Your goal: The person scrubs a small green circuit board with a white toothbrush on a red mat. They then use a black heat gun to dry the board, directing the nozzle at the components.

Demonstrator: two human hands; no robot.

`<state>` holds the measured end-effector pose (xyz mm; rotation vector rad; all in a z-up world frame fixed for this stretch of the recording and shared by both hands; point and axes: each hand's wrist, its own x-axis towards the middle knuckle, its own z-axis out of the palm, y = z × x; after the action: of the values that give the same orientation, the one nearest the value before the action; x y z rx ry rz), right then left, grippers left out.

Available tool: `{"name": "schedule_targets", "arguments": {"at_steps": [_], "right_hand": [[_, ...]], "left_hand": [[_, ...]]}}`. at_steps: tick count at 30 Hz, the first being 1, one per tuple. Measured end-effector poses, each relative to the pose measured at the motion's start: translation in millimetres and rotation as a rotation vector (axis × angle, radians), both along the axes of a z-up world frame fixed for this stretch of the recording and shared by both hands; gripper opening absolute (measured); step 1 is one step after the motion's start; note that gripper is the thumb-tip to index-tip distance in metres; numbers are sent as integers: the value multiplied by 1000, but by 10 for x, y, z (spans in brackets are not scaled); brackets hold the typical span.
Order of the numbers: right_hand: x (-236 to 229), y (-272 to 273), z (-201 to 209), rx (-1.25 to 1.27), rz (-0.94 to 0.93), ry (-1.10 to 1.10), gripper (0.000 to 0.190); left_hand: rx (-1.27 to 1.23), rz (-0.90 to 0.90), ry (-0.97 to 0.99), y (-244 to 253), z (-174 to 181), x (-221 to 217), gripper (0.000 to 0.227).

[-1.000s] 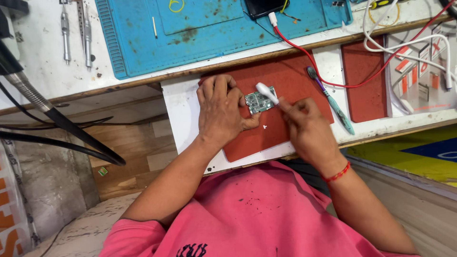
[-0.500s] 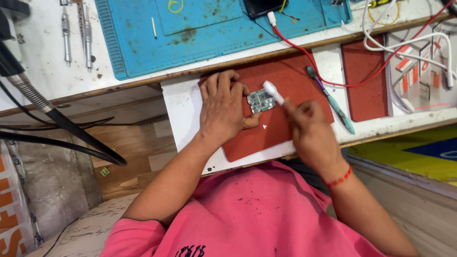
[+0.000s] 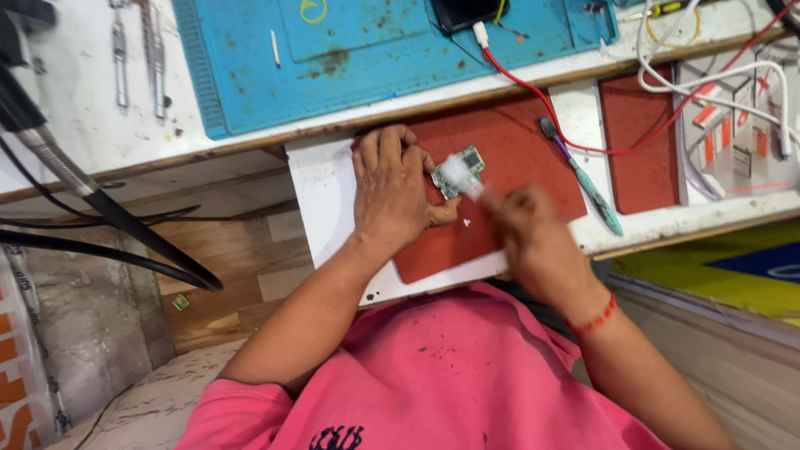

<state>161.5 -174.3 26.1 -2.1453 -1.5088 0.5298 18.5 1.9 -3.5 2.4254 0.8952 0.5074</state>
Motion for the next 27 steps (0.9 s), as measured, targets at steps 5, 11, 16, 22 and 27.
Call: {"name": "schedule_targets", "arguments": {"at_steps": [5,11,16,22,27], "right_hand": [[60,64,-38,60,-21,-16,47],[67,80,-26,79,-37,-74,47],[173,45,-10,34,-7,-44,47],[62,-31,-75,158,-83,56,44],[-30,93,-31,2,-89,-90,48]], "left_hand": [[20,-8,-30,11,-19,-3,57],[15,1,-27,12,6,-11,56],[33,13,-58,-9,13,-28,50],[44,11,-71,6,6,-47,55],[-3,-76,-59,53,13,-156,54]]}}
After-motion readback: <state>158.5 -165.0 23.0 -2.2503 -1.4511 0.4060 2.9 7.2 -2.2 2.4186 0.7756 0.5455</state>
